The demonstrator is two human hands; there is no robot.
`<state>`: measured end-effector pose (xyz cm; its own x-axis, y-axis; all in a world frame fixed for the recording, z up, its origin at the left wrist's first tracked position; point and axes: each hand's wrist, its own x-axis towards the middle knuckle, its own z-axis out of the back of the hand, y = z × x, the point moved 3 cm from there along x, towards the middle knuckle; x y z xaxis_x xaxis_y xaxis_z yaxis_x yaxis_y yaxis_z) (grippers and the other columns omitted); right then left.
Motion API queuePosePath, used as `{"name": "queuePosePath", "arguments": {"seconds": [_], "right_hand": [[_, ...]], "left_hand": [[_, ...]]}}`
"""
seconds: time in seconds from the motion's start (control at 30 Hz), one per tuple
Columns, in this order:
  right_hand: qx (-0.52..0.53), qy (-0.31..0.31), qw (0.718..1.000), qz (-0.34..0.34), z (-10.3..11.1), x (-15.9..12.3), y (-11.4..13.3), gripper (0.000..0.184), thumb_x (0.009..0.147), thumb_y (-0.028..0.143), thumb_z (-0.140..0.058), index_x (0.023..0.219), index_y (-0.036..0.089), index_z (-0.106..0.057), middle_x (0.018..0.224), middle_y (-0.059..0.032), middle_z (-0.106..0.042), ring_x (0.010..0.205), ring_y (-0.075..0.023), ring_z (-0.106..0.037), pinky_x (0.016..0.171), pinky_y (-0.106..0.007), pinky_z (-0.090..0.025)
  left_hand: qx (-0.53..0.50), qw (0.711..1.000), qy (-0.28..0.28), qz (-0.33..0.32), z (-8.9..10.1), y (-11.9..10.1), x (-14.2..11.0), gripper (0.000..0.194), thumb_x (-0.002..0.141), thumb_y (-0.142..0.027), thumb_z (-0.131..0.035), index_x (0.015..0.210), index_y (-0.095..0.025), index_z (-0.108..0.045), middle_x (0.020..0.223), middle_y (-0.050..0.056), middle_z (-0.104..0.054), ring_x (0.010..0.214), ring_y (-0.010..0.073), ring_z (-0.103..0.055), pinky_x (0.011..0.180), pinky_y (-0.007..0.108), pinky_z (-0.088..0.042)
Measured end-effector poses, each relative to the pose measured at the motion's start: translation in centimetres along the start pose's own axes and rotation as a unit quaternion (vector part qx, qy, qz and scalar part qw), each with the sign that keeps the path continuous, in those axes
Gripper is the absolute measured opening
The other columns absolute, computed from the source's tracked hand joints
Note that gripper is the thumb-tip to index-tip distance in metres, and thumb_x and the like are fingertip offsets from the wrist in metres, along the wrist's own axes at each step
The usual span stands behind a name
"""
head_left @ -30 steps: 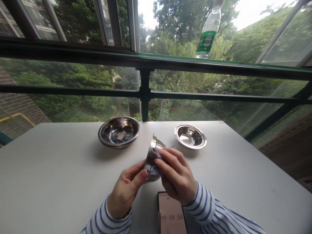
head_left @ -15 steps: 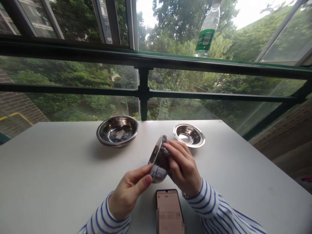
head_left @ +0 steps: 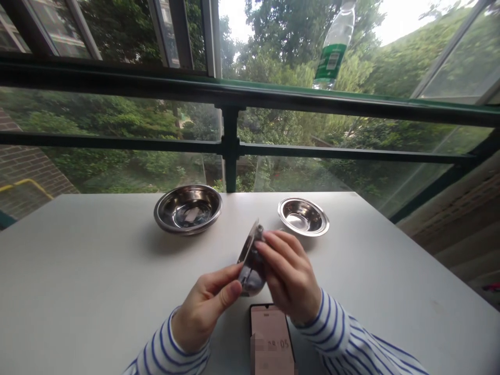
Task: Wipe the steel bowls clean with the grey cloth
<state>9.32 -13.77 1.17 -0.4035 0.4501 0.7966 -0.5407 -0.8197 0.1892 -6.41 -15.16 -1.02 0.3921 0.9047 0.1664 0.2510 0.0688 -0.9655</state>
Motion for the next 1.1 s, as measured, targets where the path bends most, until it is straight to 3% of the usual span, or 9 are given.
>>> {"name": "queuePosePath", "arguments": {"seconds": [0.13, 0.2, 0.33, 0.4, 0.6, 0.67, 0.83, 0.9, 1.1], "right_hand": [[-0.009, 0.009, 0.997, 0.073, -0.3, -0.3, 1.1, 0.038, 0.076, 0.016, -0.049, 0.114, 0.016, -0.055, 0.120, -0.0106, -0.056, 0.112, -0.0281, -0.046, 0.088, -0.046, -0.042], [0.017, -0.008, 1.000, 0.018, -0.1, -0.1, 0.1, 0.039, 0.078, 0.014, -0.047, 0.116, 0.017, -0.054, 0.120, -0.0109, -0.055, 0.112, -0.0262, -0.047, 0.090, -0.045, -0.042], [0.104, -0.045, 0.977, -0.181, 0.2, 0.0, -2.9, 0.034, 0.086, 0.014, -0.037, 0.115, 0.019, -0.055, 0.115, -0.0089, -0.058, 0.108, -0.0210, -0.052, 0.091, -0.040, -0.044], [0.121, -0.049, 0.971, -0.200, 0.2, -0.1, -3.0, 0.034, 0.086, 0.014, -0.037, 0.114, 0.019, -0.055, 0.114, -0.0086, -0.059, 0.107, -0.0207, -0.053, 0.091, -0.040, -0.044], [0.050, 0.008, 0.998, 0.035, 0.0, -0.2, 0.8, 0.040, 0.075, 0.012, -0.048, 0.115, 0.017, -0.055, 0.121, -0.0099, -0.054, 0.113, -0.0284, -0.044, 0.090, -0.048, -0.041], [0.050, 0.002, 0.999, 0.020, -0.1, -0.2, 0.4, 0.040, 0.077, 0.013, -0.047, 0.116, 0.018, -0.054, 0.121, -0.0099, -0.054, 0.113, -0.0274, -0.045, 0.090, -0.047, -0.041], [0.099, -0.052, 0.981, -0.157, -0.3, -0.3, -2.2, 0.036, 0.085, 0.011, -0.037, 0.115, 0.019, -0.054, 0.117, -0.0093, -0.056, 0.109, -0.0214, -0.050, 0.091, -0.042, -0.044], [0.092, -0.044, 0.987, -0.126, -0.3, -0.4, -1.7, 0.037, 0.083, 0.011, -0.039, 0.116, 0.018, -0.054, 0.118, -0.0098, -0.055, 0.111, -0.0227, -0.048, 0.092, -0.043, -0.043], [0.013, 0.019, 0.996, 0.089, -0.8, -0.6, 1.3, 0.038, 0.074, 0.014, -0.050, 0.112, 0.016, -0.057, 0.123, -0.0108, -0.054, 0.116, -0.0287, -0.042, 0.091, -0.047, -0.041]], "left_hand": [[-0.011, 1.000, -0.020, -0.012, 0.5, 0.0, -0.1, 0.033, 0.082, -0.025, -0.054, 0.114, -0.024, -0.061, 0.108, 0.007, -0.067, 0.099, 0.0251, -0.059, 0.092, 0.039, -0.040], [0.004, 1.000, 0.003, -0.005, 0.3, -0.2, -0.1, 0.032, 0.082, -0.024, -0.054, 0.114, -0.022, -0.062, 0.109, 0.008, -0.067, 0.101, 0.0264, -0.058, 0.093, 0.040, -0.039], [0.013, 0.999, 0.037, 0.007, -0.2, -0.4, -0.2, 0.031, 0.082, -0.026, -0.054, 0.111, -0.022, -0.063, 0.108, 0.009, -0.067, 0.101, 0.0272, -0.058, 0.092, 0.040, -0.040], [0.006, 0.999, 0.037, 0.007, -0.3, -0.3, -0.2, 0.031, 0.082, -0.028, -0.054, 0.111, -0.021, -0.063, 0.109, 0.009, -0.067, 0.101, 0.0273, -0.058, 0.092, 0.040, -0.040], [-0.038, 0.999, -0.007, -0.011, 0.5, 0.4, -0.1, 0.033, 0.083, -0.026, -0.053, 0.114, -0.024, -0.061, 0.108, 0.008, -0.067, 0.098, 0.0254, -0.059, 0.090, 0.039, -0.041], [-0.043, 0.999, -0.002, -0.010, 0.5, 0.5, -0.1, 0.032, 0.083, -0.025, -0.053, 0.114, -0.023, -0.061, 0.107, 0.009, -0.067, 0.099, 0.0256, -0.059, 0.090, 0.039, -0.041], [-0.063, 0.998, 0.003, 0.006, 0.2, 0.5, 0.0, 0.033, 0.082, -0.027, -0.054, 0.113, -0.020, -0.063, 0.105, 0.011, -0.068, 0.101, 0.0280, -0.058, 0.093, 0.045, -0.038], [-0.096, 0.995, -0.018, 0.004, 0.2, 0.6, 0.1, 0.032, 0.081, -0.027, -0.056, 0.110, -0.020, -0.064, 0.101, 0.011, -0.069, 0.101, 0.0286, -0.058, 0.092, 0.046, -0.039], [-0.172, 0.978, -0.118, -0.008, 0.9, 1.2, 0.2, 0.022, 0.075, -0.026, -0.063, 0.095, -0.021, -0.071, 0.094, 0.009, -0.071, 0.093, 0.0247, -0.062, 0.091, 0.043, -0.041]]}}
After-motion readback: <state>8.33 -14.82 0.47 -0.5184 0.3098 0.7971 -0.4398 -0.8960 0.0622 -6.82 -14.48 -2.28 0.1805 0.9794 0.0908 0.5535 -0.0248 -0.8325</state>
